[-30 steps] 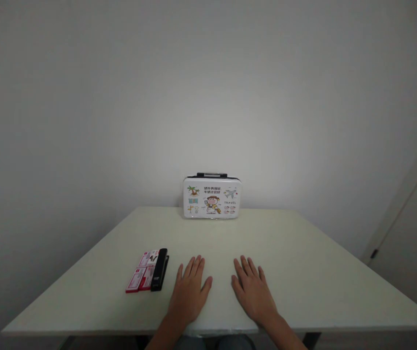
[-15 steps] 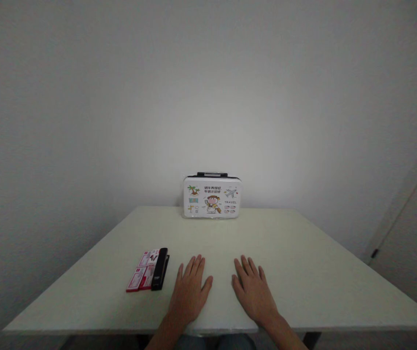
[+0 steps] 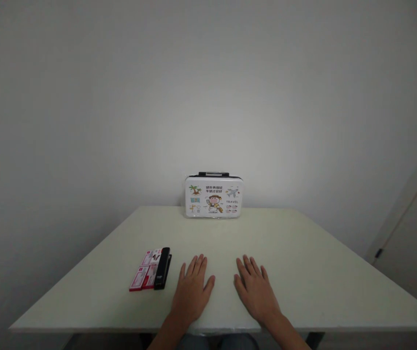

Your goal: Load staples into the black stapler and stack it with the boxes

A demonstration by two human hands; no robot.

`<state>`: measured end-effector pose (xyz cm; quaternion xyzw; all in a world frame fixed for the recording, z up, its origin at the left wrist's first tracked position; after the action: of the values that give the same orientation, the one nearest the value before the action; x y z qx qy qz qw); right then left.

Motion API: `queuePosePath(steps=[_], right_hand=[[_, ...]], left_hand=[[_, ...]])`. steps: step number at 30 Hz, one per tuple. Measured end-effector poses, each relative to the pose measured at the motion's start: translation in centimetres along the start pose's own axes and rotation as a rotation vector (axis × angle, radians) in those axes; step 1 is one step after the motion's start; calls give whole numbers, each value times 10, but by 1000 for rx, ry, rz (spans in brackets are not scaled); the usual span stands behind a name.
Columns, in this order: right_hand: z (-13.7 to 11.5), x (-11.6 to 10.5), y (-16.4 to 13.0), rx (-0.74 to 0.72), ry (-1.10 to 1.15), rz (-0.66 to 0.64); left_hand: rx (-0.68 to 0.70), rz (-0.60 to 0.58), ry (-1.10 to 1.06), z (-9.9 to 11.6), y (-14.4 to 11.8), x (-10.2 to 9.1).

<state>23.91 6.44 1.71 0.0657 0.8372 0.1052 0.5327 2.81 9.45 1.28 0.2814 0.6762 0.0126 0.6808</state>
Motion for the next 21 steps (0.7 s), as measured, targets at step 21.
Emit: queuePosePath(steps=[21], right_hand=[[-125, 17, 40, -46, 282, 195]], left_hand=[[221, -19, -279, 10, -5, -10]])
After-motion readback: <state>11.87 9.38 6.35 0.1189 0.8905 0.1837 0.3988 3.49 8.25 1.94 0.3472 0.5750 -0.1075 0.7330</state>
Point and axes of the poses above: each hand's wrist, its own y-axis towards the middle knuckle, its own x-axis out of the palm, z = x × y, the point moved 6 cm from there along y, towards the middle knuckle, and after that the axes turned 13 degrees about y, right-handed, at the moved point
